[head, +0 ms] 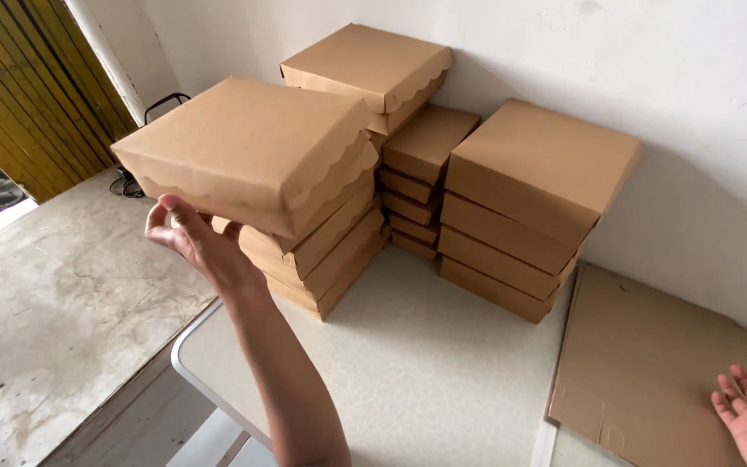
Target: The person assembles flat cardboard boxes by folding along pre-scored lines and interlocking tabs to form rectangular containers. The person repeats the process for a second box, stacking the completed boxes on the table.
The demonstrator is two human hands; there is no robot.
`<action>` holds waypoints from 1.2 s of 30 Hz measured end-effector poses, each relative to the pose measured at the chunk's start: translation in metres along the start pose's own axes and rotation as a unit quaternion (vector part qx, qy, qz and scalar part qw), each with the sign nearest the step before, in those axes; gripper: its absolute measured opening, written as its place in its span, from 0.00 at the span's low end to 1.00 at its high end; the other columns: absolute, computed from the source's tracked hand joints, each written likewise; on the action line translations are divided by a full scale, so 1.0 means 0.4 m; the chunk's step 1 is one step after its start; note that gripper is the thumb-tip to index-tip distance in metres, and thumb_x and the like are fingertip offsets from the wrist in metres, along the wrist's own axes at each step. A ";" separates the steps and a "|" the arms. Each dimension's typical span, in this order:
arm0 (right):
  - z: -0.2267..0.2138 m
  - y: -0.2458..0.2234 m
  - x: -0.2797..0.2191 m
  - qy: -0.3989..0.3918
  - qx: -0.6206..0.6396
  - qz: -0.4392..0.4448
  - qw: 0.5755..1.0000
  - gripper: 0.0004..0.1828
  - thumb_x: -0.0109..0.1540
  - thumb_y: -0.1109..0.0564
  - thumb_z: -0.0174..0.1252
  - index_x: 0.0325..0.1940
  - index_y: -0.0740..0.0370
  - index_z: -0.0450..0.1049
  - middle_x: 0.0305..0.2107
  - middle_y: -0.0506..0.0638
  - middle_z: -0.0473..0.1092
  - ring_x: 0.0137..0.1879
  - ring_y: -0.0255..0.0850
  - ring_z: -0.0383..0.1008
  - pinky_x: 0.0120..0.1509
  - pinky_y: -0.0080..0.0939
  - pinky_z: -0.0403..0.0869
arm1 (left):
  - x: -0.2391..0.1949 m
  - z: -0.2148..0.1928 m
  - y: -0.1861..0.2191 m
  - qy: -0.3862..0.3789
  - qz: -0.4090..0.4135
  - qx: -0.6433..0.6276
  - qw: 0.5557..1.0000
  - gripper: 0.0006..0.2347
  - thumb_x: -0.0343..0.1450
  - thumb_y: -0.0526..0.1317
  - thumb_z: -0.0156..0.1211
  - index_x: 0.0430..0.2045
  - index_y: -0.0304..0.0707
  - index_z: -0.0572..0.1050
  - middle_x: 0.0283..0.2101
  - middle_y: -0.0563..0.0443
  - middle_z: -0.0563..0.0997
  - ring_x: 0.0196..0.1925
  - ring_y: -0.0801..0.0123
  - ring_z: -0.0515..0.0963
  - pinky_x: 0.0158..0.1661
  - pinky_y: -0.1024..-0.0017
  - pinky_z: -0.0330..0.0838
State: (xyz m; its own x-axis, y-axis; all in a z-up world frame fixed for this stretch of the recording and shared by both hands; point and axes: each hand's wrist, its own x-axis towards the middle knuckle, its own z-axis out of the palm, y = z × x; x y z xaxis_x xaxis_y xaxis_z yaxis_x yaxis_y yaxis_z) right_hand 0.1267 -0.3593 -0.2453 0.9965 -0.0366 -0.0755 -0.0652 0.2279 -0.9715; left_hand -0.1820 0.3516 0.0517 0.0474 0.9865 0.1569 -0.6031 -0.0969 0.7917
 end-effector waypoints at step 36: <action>0.020 -0.001 -0.068 0.002 0.075 0.003 0.997 0.27 0.80 0.27 0.44 0.68 0.46 0.64 0.60 0.48 0.66 0.66 0.43 0.71 0.73 0.45 0.74 | 0.019 -0.005 -0.097 -0.227 0.267 0.330 0.877 0.36 0.76 0.63 0.53 0.75 0.55 0.44 0.80 0.41 0.49 0.80 0.33 0.39 0.70 0.27 0.40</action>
State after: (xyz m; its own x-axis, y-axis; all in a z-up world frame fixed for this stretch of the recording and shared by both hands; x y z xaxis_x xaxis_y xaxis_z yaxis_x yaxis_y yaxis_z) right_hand 0.1001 -0.3507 -0.2410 0.9958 -0.0379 -0.0831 -0.0631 0.3715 -0.9263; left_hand -0.1600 0.3633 0.0210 0.3014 0.6374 0.7091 -0.0521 -0.7316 0.6797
